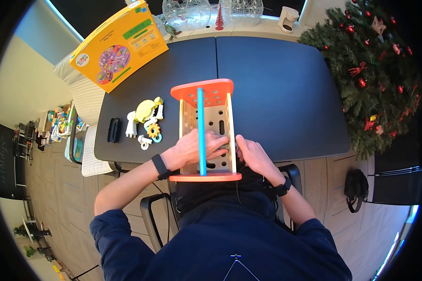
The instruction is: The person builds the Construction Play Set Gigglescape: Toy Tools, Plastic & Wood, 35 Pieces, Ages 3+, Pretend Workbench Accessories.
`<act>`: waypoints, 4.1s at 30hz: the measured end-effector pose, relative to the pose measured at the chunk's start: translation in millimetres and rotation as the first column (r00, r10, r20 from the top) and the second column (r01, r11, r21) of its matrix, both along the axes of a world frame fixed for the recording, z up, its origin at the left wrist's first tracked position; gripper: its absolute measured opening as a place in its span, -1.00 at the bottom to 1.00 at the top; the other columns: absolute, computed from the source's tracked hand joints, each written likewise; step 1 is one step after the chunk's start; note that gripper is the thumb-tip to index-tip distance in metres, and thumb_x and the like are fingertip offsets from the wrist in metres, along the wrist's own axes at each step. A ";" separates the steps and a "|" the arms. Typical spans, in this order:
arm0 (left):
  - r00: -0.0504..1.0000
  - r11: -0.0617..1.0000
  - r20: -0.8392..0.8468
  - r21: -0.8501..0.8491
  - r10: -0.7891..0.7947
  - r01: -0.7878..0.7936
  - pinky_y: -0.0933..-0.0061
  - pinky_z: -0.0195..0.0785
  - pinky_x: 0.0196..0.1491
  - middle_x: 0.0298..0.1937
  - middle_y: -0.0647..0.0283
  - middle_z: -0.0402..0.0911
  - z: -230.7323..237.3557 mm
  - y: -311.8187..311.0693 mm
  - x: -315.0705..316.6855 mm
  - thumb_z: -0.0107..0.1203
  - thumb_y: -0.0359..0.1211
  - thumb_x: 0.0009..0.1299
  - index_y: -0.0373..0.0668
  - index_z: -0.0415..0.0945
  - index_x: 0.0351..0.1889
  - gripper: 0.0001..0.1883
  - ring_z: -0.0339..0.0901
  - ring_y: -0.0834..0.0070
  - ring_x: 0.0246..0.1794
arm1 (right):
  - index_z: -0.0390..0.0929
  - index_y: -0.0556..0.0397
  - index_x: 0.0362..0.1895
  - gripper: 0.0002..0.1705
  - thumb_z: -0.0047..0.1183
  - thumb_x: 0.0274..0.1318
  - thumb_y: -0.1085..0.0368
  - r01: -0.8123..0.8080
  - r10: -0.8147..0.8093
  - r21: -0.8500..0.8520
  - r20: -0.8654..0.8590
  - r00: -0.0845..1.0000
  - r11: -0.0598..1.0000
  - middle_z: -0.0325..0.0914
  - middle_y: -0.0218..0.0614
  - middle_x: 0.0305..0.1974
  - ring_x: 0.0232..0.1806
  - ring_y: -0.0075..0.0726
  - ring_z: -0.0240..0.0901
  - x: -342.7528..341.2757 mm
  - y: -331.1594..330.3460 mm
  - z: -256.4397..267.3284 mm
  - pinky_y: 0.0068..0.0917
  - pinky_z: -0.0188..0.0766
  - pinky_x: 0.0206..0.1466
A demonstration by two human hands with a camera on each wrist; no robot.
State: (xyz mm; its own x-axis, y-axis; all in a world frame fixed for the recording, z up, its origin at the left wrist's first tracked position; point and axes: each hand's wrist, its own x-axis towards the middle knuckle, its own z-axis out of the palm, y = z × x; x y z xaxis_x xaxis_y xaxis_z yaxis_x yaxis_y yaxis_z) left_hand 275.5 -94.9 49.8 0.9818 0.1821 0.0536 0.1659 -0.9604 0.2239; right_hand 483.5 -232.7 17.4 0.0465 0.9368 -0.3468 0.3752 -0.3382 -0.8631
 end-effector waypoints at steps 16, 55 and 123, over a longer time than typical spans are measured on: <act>0.997 0.999 0.075 -0.019 0.034 -0.033 0.09 0.57 -0.10 -0.38 0.14 0.67 11.1 5.1 -10.2 0.27 -0.08 0.57 -0.06 0.65 0.20 -0.63 0.70 0.11 -0.31 | -0.17 0.13 0.71 0.15 0.29 0.43 -0.14 0.086 -0.065 0.011 -0.562 0.824 0.996 0.40 0.12 0.39 0.41 -0.06 0.41 -31.0 -16.1 0.9 -0.12 0.45 0.37; 0.590 0.300 -0.210 -0.702 0.780 -0.646 0.40 0.56 -0.06 -0.09 0.29 0.78 23.2 0.8 -137.8 -0.09 -0.33 0.71 -0.24 0.59 0.27 -0.67 0.62 0.55 -0.26 | 0.34 -0.34 0.57 -0.29 0.10 0.38 0.36 -0.787 -0.309 0.388 0.914 0.263 0.480 0.28 0.02 0.58 0.62 0.08 0.24 31.2 44.7 47.4 0.06 0.20 0.59; 0.625 0.930 0.696 -0.194 0.354 -0.311 0.29 0.46 -0.36 -0.28 0.23 0.55 27.5 -154.0 47.2 0.56 -0.21 0.32 -0.19 0.58 0.10 -0.50 0.59 0.27 -0.44 | 0.66 -0.01 -0.08 -0.88 0.17 0.34 0.34 -0.533 0.170 0.614 0.549 0.818 0.582 0.64 -0.12 -0.59 -0.55 0.17 0.62 -53.6 80.9 77.3 -0.02 0.55 -0.41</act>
